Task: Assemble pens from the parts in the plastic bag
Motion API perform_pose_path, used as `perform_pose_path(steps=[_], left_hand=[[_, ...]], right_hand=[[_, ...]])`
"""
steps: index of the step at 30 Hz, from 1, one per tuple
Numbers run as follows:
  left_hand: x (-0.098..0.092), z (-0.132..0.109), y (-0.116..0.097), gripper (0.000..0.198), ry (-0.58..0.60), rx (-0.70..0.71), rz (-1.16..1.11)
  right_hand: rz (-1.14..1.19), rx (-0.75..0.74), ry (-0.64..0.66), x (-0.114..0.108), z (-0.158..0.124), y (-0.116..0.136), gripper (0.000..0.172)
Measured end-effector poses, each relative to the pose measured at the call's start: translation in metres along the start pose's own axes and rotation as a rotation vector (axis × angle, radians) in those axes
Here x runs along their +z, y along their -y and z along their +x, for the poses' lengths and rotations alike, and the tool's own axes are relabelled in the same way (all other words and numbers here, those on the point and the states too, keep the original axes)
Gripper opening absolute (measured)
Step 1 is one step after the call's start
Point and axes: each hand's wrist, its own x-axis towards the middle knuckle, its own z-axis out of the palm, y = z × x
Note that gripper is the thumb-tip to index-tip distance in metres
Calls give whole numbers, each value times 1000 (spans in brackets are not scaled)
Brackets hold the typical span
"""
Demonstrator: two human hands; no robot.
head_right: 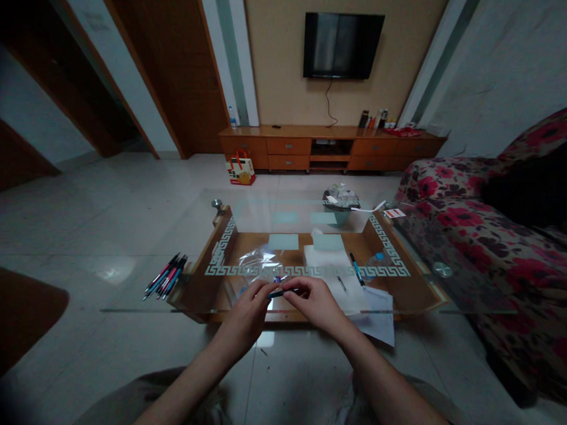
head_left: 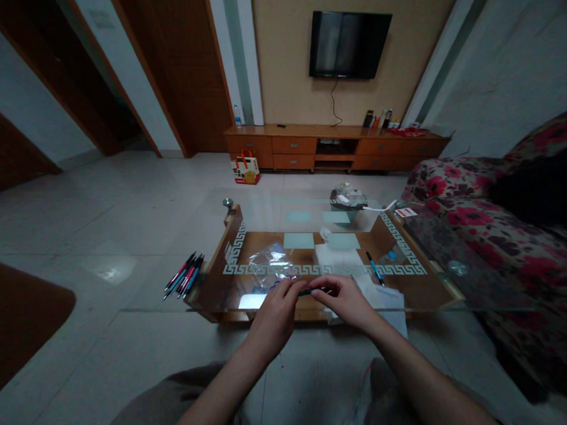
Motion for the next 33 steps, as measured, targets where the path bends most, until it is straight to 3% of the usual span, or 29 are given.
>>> perform_pose_path(steps=[3,6,13,22,33], left_hand=[[-2,0,-2,48,16,-3,60],[-2,-1,0,31,41,-32,166],[0,-4,4,20,26,-113,141],[0,-3,2,21,24,-131,46],[-3,-4,-1,21,61,-155,72]], right_hand=[[56,26,6,6,-1,0,29],[41,33,64,6,-2,2,40],[-531,-16,-145,-18,-3,-21,41],[-791,-22,59,-8,-9,-47,58],[-950,75,115,0,-7,-50,66]])
